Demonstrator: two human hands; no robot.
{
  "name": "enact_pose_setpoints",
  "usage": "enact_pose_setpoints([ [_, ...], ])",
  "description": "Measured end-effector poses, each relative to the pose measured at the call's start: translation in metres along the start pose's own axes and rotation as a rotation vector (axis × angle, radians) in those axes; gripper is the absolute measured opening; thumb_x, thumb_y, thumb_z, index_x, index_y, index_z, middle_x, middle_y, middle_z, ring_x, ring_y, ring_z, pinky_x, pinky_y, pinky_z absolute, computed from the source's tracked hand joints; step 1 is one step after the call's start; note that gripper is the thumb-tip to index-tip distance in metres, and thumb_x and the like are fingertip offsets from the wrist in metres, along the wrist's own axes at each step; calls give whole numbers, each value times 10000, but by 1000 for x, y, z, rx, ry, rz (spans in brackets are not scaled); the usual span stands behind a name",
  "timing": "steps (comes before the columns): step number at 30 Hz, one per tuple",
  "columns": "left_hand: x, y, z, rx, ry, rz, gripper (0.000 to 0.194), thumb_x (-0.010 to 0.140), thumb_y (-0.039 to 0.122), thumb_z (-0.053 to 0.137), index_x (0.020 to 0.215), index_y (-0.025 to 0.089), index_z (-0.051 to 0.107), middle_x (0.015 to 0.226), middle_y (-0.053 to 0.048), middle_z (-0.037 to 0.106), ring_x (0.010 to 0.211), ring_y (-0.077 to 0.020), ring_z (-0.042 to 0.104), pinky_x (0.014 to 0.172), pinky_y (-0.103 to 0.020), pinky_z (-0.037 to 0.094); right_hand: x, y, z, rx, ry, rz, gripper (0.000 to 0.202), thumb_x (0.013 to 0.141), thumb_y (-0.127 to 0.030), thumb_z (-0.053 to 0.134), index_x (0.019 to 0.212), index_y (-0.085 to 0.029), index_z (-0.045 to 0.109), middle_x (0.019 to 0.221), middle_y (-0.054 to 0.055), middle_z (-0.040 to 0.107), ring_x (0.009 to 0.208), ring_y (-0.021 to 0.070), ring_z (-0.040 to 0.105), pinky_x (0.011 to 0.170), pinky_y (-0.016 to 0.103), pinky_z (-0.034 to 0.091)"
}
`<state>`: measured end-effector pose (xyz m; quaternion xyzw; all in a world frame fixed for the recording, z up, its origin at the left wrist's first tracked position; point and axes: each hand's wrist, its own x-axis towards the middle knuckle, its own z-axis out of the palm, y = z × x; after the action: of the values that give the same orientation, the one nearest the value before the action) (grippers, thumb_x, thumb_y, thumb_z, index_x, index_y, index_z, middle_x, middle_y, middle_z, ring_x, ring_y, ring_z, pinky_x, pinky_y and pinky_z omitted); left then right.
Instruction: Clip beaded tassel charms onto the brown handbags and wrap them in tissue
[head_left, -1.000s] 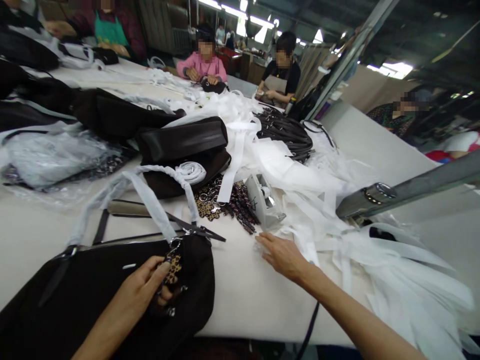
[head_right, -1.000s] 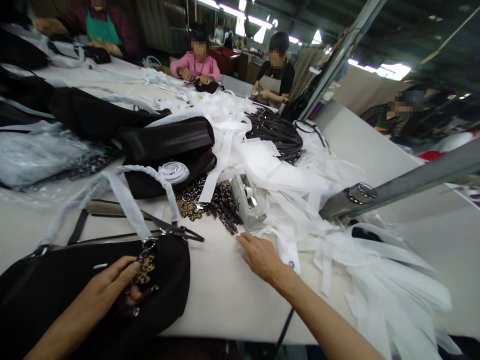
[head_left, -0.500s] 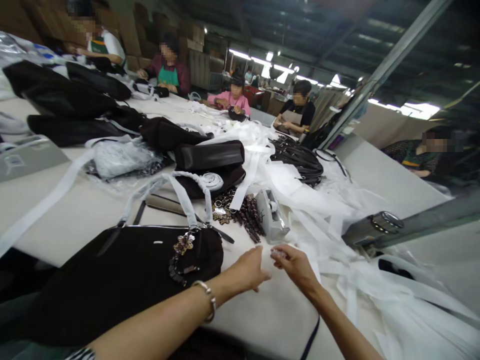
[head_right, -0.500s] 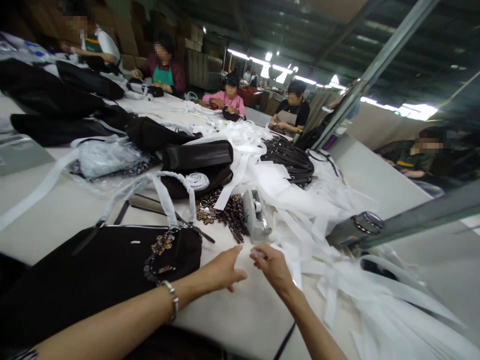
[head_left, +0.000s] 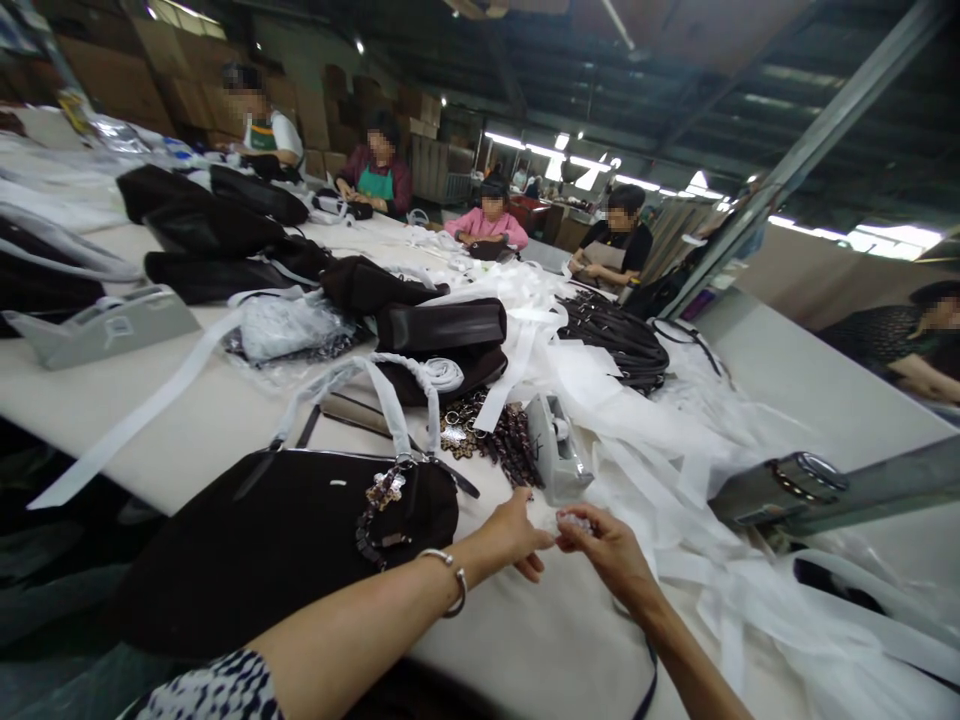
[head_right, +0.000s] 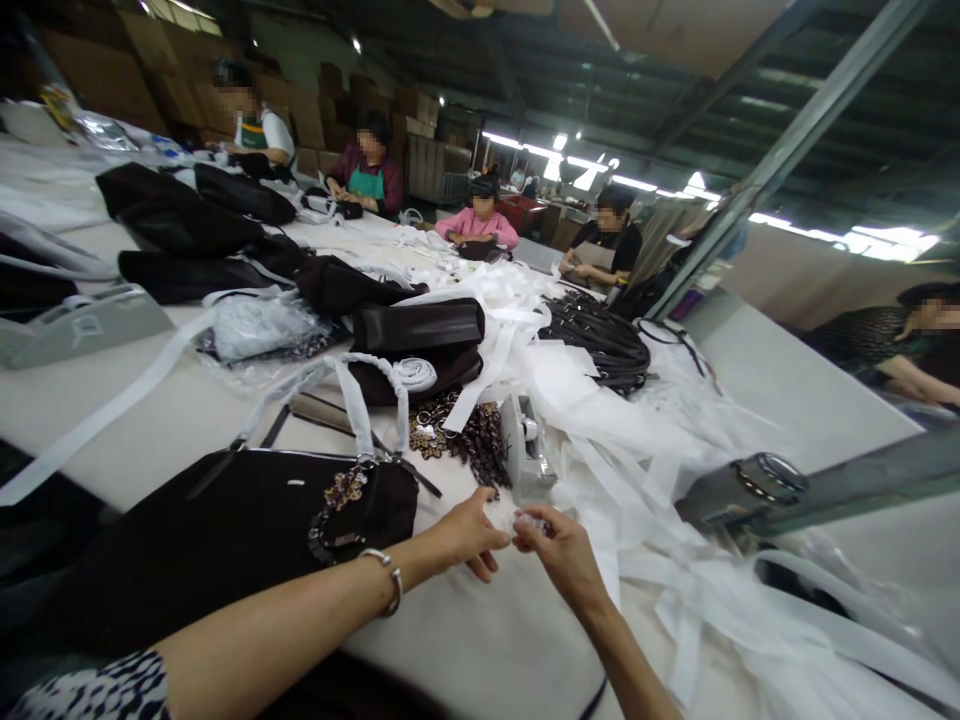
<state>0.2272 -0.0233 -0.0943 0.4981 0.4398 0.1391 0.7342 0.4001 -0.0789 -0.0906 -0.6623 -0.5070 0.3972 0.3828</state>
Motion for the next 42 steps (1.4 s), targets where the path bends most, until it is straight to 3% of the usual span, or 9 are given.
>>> enact_pose_setpoints([
  [2, 3, -2, 0, 38, -11, 2, 622, 801, 116, 600, 1375, 131, 362, 834, -81, 683, 507, -149, 660, 481, -292, 583, -2, -3, 0, 8, -12, 5, 440, 736, -537, 710, 930, -144, 679, 721, 80, 715, 660, 232, 698, 655, 344, 564],
  [7, 7, -4, 1, 79, -73, -31, 90, 818, 113, 544, 769, 79, 610, 537, -12, 575, 429, -128, 604, 487, -279, 577, -7, -14, 0, 16, -33, 24, 430, 738, -542, 705, 901, -146, 668, 682, 71, 710, 638, 225, 695, 644, 335, 560],
  [15, -2, 7, 1, 34, -15, 45, 306, 905, 273, 448, 1180, 144, 487, 949, -118, 668, 619, -178, 696, 497, -320, 592, -8, -16, 5, 28, -93, 45, 453, 751, -538, 687, 981, -150, 655, 654, 56, 713, 611, 205, 684, 633, 325, 561],
  [21, 4, 0, 2, 111, -10, 78, 113, 850, 172, 508, 840, 107, 600, 581, -42, 636, 526, -164, 665, 529, -280, 578, -13, -17, 9, 19, -111, 38, 402, 762, -508, 683, 935, -145, 660, 662, 56, 707, 636, 210, 688, 641, 329, 564],
  [26, 1, -1, -1, 271, 29, 127, 171, 760, 87, 561, 913, 118, 631, 529, 2, 600, 536, -166, 656, 554, -269, 559, -16, -15, 10, -178, -148, -22, 322, 785, -364, 656, 1049, -179, 647, 757, 32, 711, 633, 184, 668, 630, 303, 532],
  [30, -30, 9, -13, 453, 103, 287, 191, 705, 101, 619, 881, 160, 663, 691, -52, 669, 769, -238, 674, 768, -365, 533, -21, -32, 18, -704, -256, -184, 144, 753, -174, 638, 885, -204, 685, 835, 28, 694, 697, 171, 638, 644, 268, 456],
  [35, -102, 30, -42, 772, 173, 594, 196, 854, 150, 474, 900, 191, 661, 909, -83, 702, 872, -230, 640, 831, -330, 453, -49, -119, 27, -1046, -220, -488, 210, 874, -77, 461, 830, -189, 633, 838, 51, 623, 669, 152, 566, 591, 264, 381],
  [39, -146, 47, -70, 782, 267, 607, 183, 886, 184, 467, 848, 203, 645, 857, -28, 695, 815, -173, 632, 744, -249, 425, -42, -178, 41, -1150, -169, -749, 232, 909, -75, 423, 815, -181, 607, 871, 76, 604, 740, 178, 543, 644, 287, 398],
  [42, -160, 47, -88, 788, 298, 521, 173, 841, 146, 483, 784, 199, 638, 803, -8, 691, 768, -156, 623, 699, -235, 403, 0, -174, 57, -1276, -213, -722, 239, 922, -72, 412, 859, -153, 628, 941, 96, 619, 836, 194, 572, 707, 292, 417],
])
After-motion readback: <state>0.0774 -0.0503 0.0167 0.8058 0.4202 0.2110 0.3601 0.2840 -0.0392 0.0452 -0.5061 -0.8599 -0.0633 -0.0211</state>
